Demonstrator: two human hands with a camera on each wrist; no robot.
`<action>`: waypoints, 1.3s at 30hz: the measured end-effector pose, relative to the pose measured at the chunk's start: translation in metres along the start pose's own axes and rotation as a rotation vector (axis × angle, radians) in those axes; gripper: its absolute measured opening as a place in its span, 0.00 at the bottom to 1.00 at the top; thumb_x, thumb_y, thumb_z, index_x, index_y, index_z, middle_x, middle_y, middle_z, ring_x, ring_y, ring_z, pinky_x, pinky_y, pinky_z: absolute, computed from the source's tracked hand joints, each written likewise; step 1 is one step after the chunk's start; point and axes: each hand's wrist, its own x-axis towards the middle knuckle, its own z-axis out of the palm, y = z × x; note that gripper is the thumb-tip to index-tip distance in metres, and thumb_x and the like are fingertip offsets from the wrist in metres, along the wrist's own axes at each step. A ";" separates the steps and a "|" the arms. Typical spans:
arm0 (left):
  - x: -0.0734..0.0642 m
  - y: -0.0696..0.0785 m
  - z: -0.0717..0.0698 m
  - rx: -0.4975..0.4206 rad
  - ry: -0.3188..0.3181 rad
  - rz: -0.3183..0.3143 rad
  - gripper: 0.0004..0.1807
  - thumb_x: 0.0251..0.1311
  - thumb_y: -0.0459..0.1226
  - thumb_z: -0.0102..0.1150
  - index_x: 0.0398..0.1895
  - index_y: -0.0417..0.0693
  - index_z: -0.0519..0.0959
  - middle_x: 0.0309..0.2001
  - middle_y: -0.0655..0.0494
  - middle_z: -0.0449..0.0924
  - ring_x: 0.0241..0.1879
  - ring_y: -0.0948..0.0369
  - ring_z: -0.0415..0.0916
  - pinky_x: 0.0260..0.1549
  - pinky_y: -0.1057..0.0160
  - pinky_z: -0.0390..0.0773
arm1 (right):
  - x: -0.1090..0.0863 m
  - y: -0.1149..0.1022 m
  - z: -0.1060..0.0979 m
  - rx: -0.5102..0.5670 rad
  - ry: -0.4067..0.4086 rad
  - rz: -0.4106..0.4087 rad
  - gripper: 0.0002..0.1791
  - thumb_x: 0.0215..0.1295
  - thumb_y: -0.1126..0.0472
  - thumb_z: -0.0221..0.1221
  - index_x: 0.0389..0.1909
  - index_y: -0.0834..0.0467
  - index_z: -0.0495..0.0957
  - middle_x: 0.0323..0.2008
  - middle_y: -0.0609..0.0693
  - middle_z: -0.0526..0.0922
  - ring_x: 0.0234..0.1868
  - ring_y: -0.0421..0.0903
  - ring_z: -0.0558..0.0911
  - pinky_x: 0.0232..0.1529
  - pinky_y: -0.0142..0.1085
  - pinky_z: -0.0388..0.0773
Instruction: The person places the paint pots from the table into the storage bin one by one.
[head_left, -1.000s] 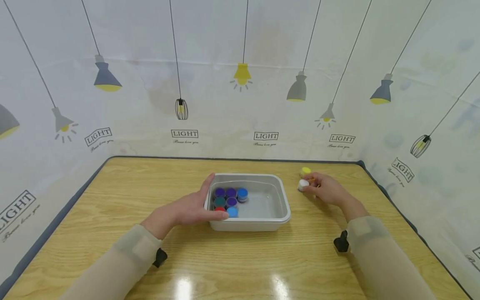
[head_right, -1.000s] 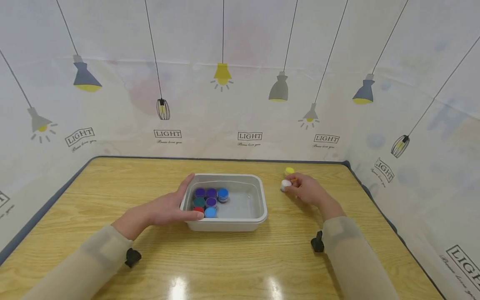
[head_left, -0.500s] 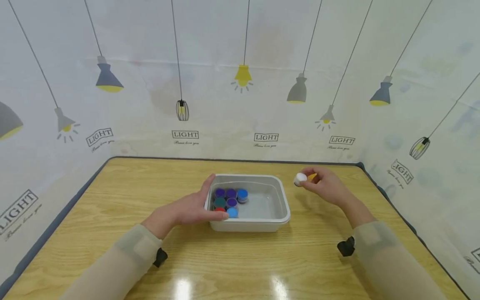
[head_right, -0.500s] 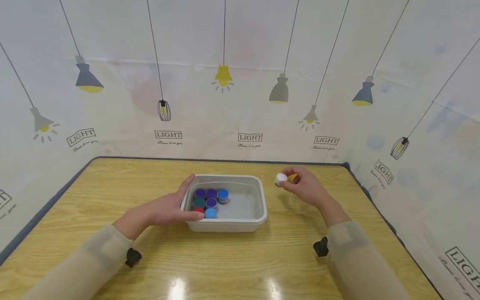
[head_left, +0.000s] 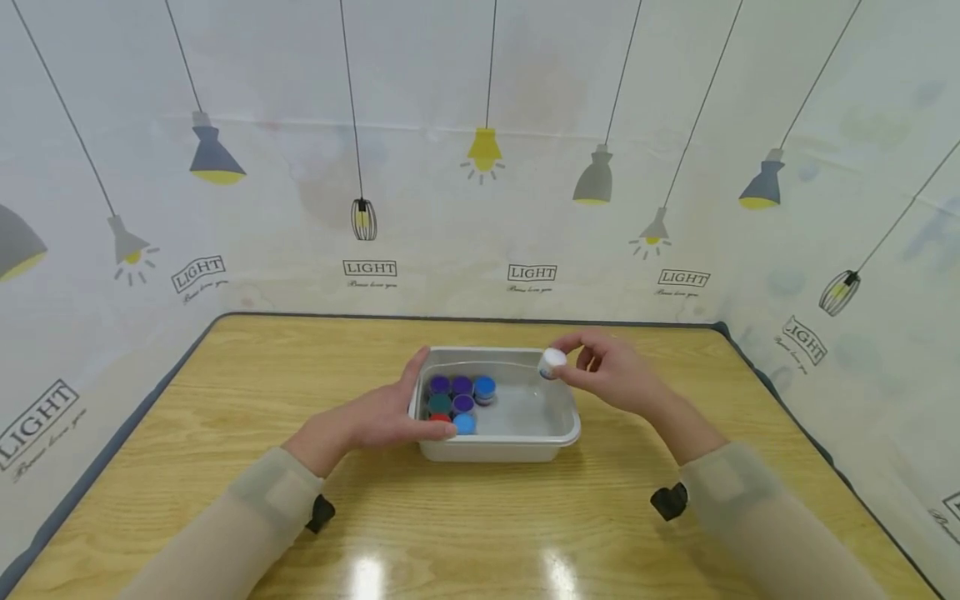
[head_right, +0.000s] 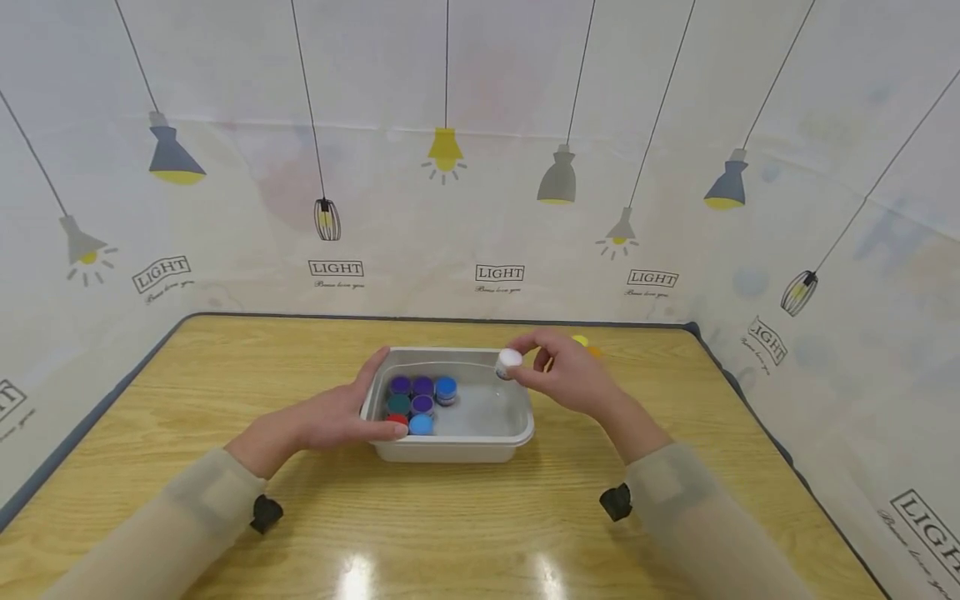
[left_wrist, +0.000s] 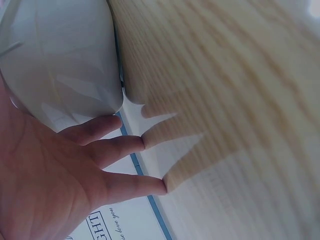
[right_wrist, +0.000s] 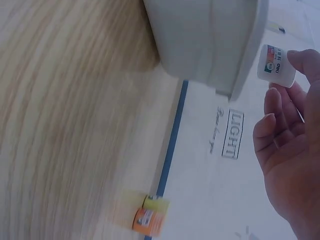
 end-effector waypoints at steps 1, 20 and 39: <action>0.000 0.000 0.000 -0.001 0.000 0.000 0.77 0.59 0.74 0.68 0.91 0.60 0.23 0.81 0.32 0.65 0.72 0.41 0.75 0.76 0.34 0.69 | 0.001 -0.003 0.004 0.005 -0.012 -0.008 0.16 0.71 0.54 0.75 0.57 0.49 0.87 0.41 0.48 0.84 0.37 0.48 0.80 0.33 0.36 0.78; 0.001 0.001 -0.001 -0.001 -0.003 -0.009 0.76 0.59 0.75 0.68 0.90 0.63 0.23 0.79 0.36 0.69 0.69 0.45 0.77 0.75 0.35 0.70 | 0.030 -0.031 0.048 -0.032 -0.161 -0.121 0.17 0.68 0.55 0.76 0.54 0.52 0.86 0.43 0.54 0.85 0.37 0.44 0.77 0.39 0.33 0.77; 0.000 0.000 0.001 0.004 0.002 -0.005 0.76 0.59 0.74 0.68 0.91 0.63 0.23 0.77 0.35 0.72 0.62 0.48 0.79 0.72 0.38 0.73 | 0.036 -0.027 0.072 -0.194 -0.265 -0.051 0.15 0.71 0.45 0.74 0.54 0.42 0.85 0.36 0.37 0.85 0.36 0.40 0.81 0.42 0.37 0.80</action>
